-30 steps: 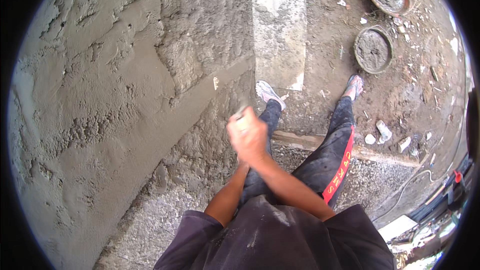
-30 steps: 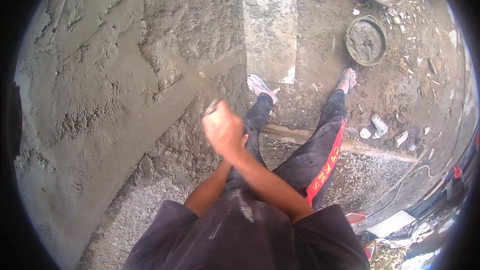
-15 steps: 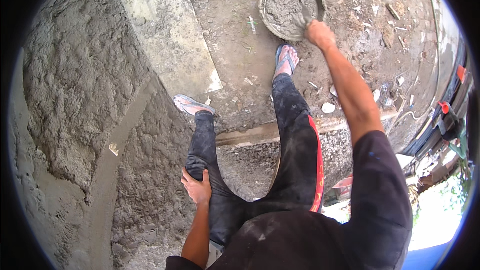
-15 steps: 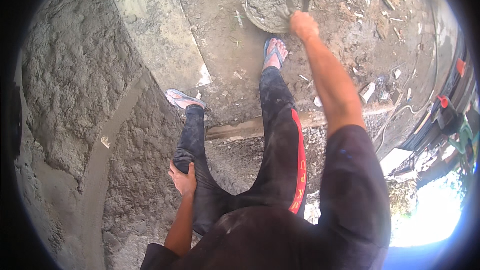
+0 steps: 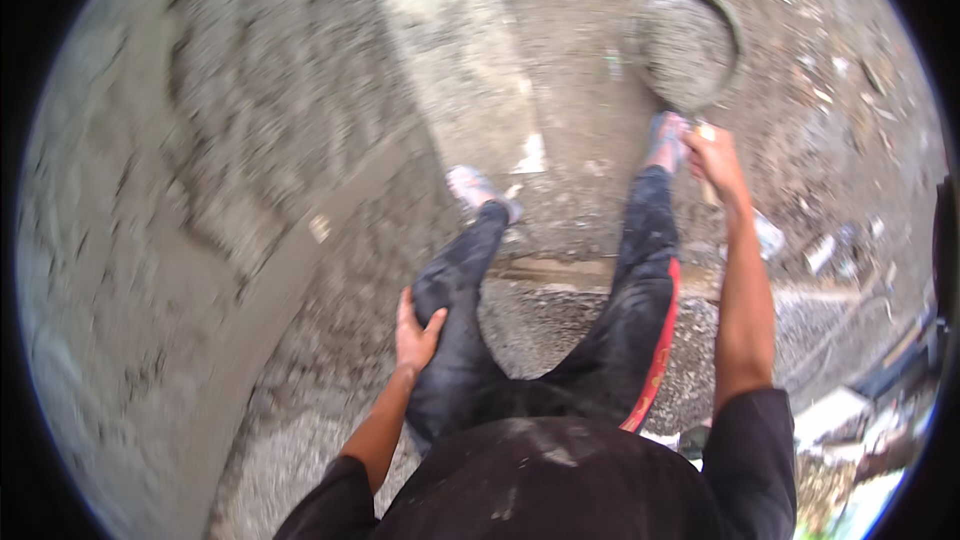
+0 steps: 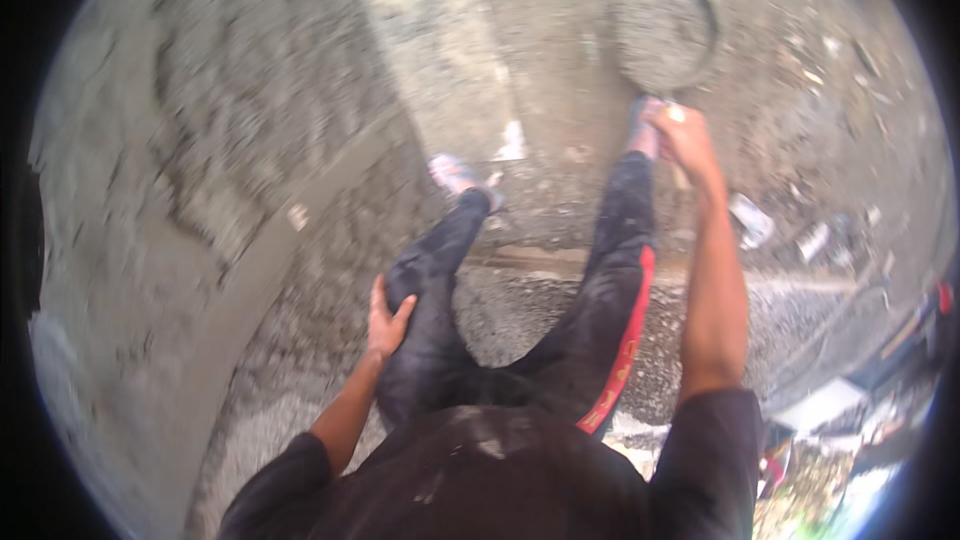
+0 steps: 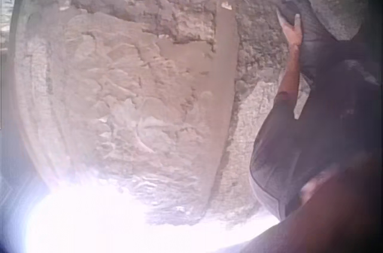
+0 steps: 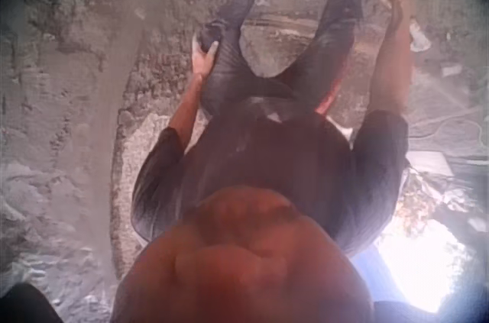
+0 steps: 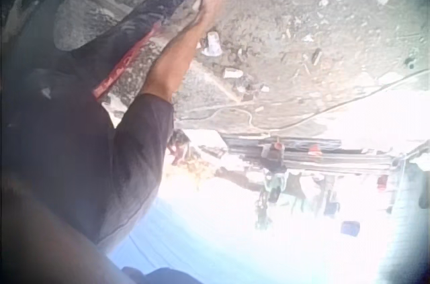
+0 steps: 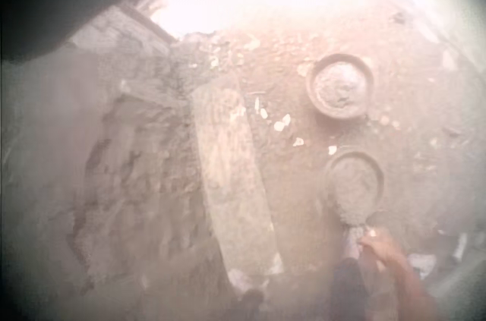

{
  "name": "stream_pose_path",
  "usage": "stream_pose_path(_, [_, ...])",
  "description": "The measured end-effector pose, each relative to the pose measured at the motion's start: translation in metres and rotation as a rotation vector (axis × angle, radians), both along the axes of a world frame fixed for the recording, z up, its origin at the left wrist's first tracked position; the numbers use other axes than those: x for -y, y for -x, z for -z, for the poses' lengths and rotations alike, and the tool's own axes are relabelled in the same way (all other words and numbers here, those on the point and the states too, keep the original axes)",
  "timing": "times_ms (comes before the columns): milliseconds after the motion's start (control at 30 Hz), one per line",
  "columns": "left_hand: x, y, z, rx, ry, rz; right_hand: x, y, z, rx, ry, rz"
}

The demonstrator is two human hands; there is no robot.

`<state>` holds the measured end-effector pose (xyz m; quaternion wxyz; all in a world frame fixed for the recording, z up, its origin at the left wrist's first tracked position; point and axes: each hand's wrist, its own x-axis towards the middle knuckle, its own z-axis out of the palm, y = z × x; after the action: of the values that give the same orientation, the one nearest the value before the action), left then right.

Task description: The person scoops wet cement from a bucket using a trowel and applies it to a vertical wall surface. They repeatedly smooth and spread the material to create a uniform plaster layer on a specific section of the wall.

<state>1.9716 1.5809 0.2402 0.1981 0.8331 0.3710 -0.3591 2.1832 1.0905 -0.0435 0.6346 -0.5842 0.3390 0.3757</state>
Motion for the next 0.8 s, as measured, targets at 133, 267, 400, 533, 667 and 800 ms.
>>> stream_pose_path(133, [-0.042,0.045,-0.084,-0.058,0.083,-0.266,-0.016,0.005,-0.154,0.114,0.056,0.087])
stream_pose_path(267, [-0.076,0.091,-0.151,0.068,0.135,-0.396,-0.067,-0.007,-0.264,0.377,0.325,0.231])
stream_pose_path(400, [-0.114,0.140,-0.189,0.167,0.031,-0.591,-0.250,-0.017,-0.295,0.602,0.718,0.294])
stream_pose_path(533, [-0.116,0.100,-0.115,0.354,0.153,-0.620,-0.441,-0.014,-0.284,0.737,0.651,0.393])
stream_pose_path(667, [-0.089,0.082,-0.146,0.138,0.029,-0.559,-0.547,0.048,-0.402,0.686,0.115,-0.209])
stream_pose_path(800, [-0.056,0.086,-0.141,0.109,0.029,-0.530,-0.400,0.024,-0.376,0.557,0.233,-0.194])
